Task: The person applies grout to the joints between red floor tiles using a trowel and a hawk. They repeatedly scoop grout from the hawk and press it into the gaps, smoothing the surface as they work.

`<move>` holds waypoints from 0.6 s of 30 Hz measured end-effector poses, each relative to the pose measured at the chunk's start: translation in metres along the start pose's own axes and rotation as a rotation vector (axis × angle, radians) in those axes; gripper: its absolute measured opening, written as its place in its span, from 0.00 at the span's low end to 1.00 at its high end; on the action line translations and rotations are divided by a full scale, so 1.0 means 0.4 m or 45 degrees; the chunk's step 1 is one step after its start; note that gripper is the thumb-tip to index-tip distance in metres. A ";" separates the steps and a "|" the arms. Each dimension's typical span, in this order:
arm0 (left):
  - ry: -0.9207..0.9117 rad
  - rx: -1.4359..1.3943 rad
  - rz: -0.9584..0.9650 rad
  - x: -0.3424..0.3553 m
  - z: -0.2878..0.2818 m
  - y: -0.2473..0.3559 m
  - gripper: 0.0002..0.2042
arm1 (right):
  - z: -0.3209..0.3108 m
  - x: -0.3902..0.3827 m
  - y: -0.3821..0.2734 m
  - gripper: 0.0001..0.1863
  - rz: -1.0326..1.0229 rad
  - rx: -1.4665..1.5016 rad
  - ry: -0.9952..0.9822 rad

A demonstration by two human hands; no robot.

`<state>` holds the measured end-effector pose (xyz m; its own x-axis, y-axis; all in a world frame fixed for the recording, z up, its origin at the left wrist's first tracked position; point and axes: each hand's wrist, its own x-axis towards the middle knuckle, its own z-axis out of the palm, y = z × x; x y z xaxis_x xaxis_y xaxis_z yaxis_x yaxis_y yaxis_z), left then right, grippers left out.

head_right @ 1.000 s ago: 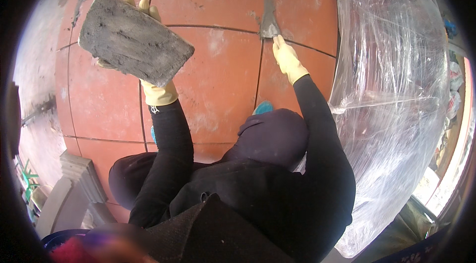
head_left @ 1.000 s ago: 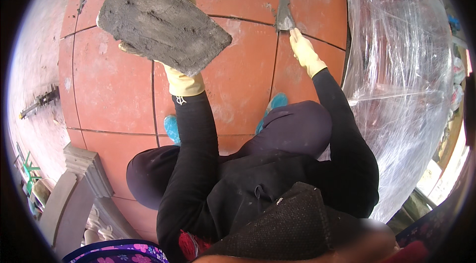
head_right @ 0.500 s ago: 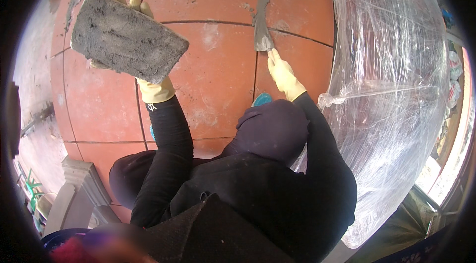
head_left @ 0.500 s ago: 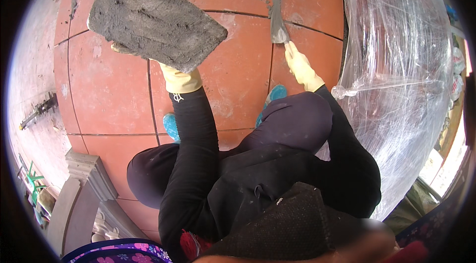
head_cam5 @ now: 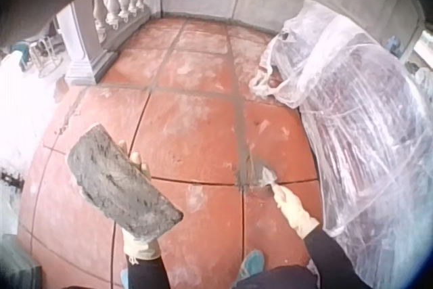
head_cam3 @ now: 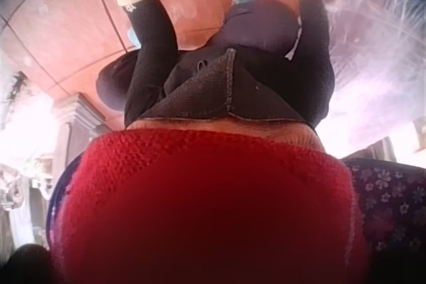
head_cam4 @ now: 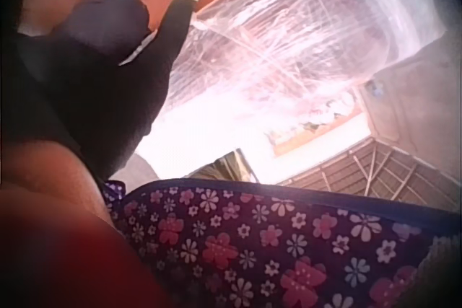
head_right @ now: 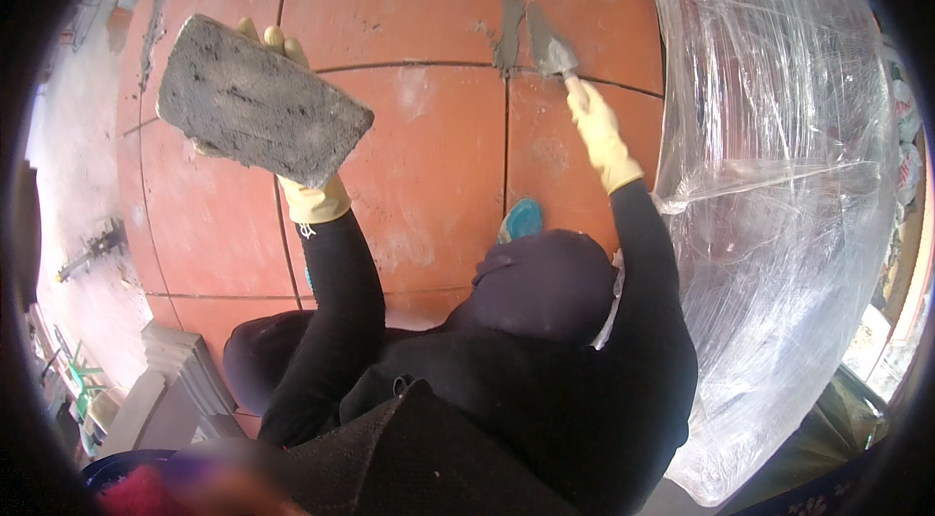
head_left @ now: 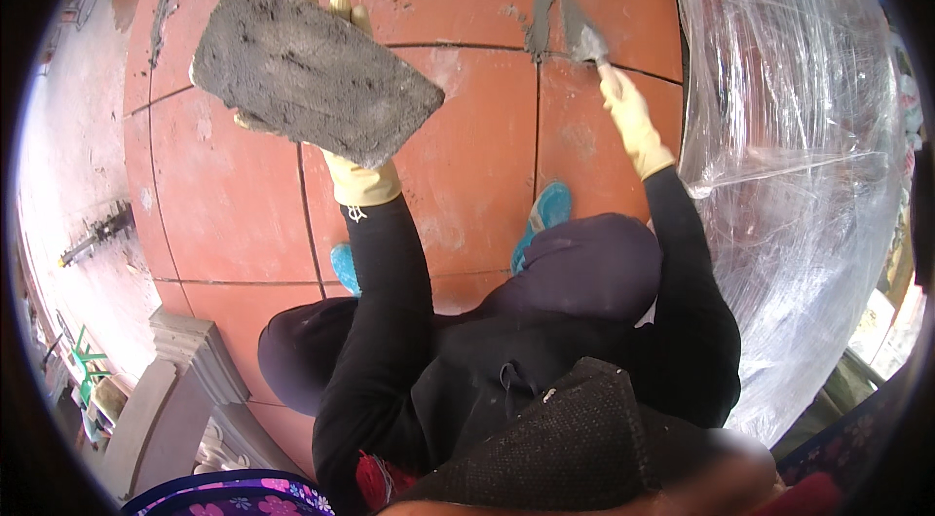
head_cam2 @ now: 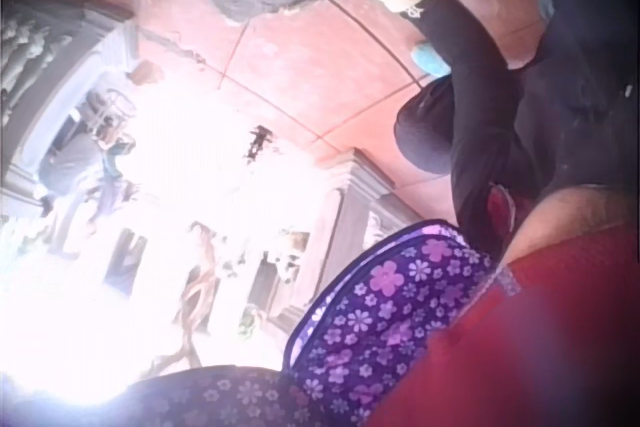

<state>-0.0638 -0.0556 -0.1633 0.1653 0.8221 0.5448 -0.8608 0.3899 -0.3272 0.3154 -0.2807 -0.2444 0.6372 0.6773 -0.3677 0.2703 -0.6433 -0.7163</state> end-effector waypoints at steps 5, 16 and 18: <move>0.027 0.128 -0.017 -0.012 -0.008 -0.010 0.55 | -0.071 0.317 -0.004 0.29 -0.059 -0.328 0.116; 0.263 0.227 -0.109 -0.058 -0.051 0.056 0.57 | -0.061 0.356 -0.123 0.29 -0.105 -0.560 -0.165; 0.273 0.216 -0.086 -0.064 -0.057 0.056 0.58 | -0.064 0.336 -0.129 0.29 -0.067 -0.577 -0.214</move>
<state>-0.0765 -0.0584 -0.2022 0.3077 0.8725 0.3796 -0.9095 0.3869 -0.1521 0.4055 -0.1655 -0.2417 0.4994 0.7371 -0.4553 0.6096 -0.6723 -0.4199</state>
